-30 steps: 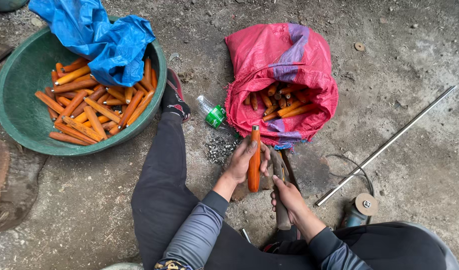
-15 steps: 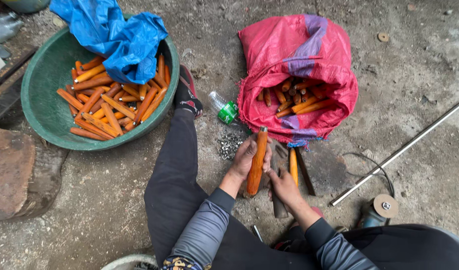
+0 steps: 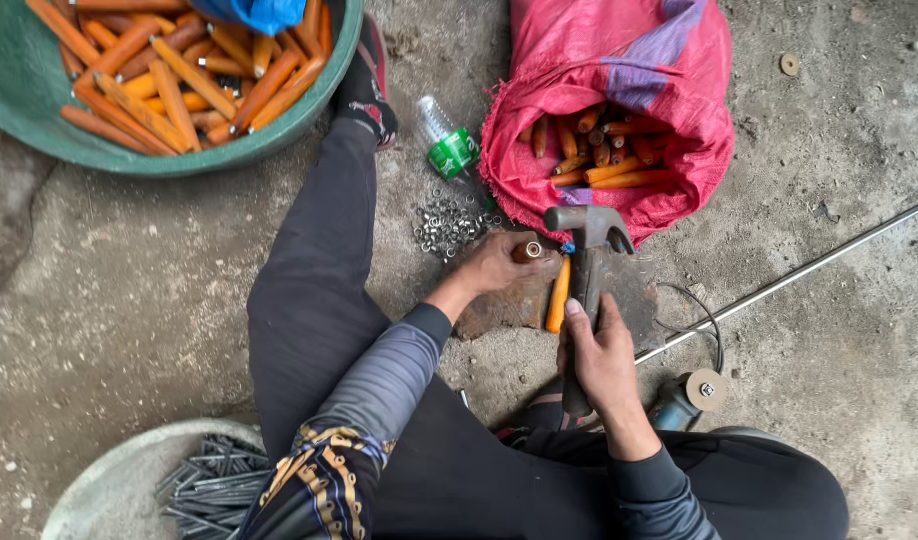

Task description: The person sits on the ground and repeatedly hammers small metal rings onto the ends of orange cylindrical rods. They pick up a rod, place a ring on its tip, and strike it with a hammer to secure it, then place the finished rod into a green basin. The process is repeated for multiple rods.

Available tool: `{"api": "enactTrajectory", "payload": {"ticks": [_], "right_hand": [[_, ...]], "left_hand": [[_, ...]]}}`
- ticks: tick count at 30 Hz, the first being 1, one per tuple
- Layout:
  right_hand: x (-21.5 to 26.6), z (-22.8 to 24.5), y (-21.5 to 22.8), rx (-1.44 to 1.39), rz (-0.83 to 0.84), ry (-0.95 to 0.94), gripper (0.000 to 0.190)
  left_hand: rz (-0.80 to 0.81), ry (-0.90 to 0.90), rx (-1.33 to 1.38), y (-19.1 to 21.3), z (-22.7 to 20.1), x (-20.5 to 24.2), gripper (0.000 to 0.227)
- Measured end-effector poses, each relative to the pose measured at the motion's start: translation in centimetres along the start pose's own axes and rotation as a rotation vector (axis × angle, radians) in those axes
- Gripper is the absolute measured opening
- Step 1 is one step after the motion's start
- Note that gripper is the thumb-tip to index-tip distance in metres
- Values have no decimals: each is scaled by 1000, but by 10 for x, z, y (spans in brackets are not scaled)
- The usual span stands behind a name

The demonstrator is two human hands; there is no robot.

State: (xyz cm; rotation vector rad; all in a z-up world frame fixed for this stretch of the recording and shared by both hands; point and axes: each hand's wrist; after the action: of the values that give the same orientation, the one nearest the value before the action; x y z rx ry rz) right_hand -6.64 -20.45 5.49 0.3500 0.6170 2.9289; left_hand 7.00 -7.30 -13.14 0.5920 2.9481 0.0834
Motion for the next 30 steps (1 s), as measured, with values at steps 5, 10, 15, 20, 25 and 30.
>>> {"api": "enactTrajectory", "payload": {"ticks": [5, 10, 15, 20, 25, 30], "right_hand": [[8, 7, -4, 134, 5, -3, 28], [20, 11, 10, 349, -54, 245, 29], [12, -5, -9, 501, -15, 172, 31], [4, -10, -17, 574, 33, 152, 32], [17, 1, 0, 483, -35, 127, 33], [7, -6, -15, 581, -11, 183, 33]], "left_hand": [[9, -120, -80, -5, 12, 1, 30], [107, -30, 186, 4, 16, -2, 26], [158, -161, 169, 1, 29, -4, 25], [80, -208, 73, -2, 35, -11, 34], [103, 18, 65, -5, 30, -3, 28], [87, -150, 60, 2, 21, -6, 32]]}}
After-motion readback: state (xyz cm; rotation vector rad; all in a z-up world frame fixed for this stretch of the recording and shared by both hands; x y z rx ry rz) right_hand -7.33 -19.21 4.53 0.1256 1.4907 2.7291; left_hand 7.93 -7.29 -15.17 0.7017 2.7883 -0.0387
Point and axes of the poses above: each hand's wrist, its own x-axis away from the middle knuckle, its own y-axis out of the back of the hand, z = x × y, and after that the axes turned 4 degrees about y, right-handed
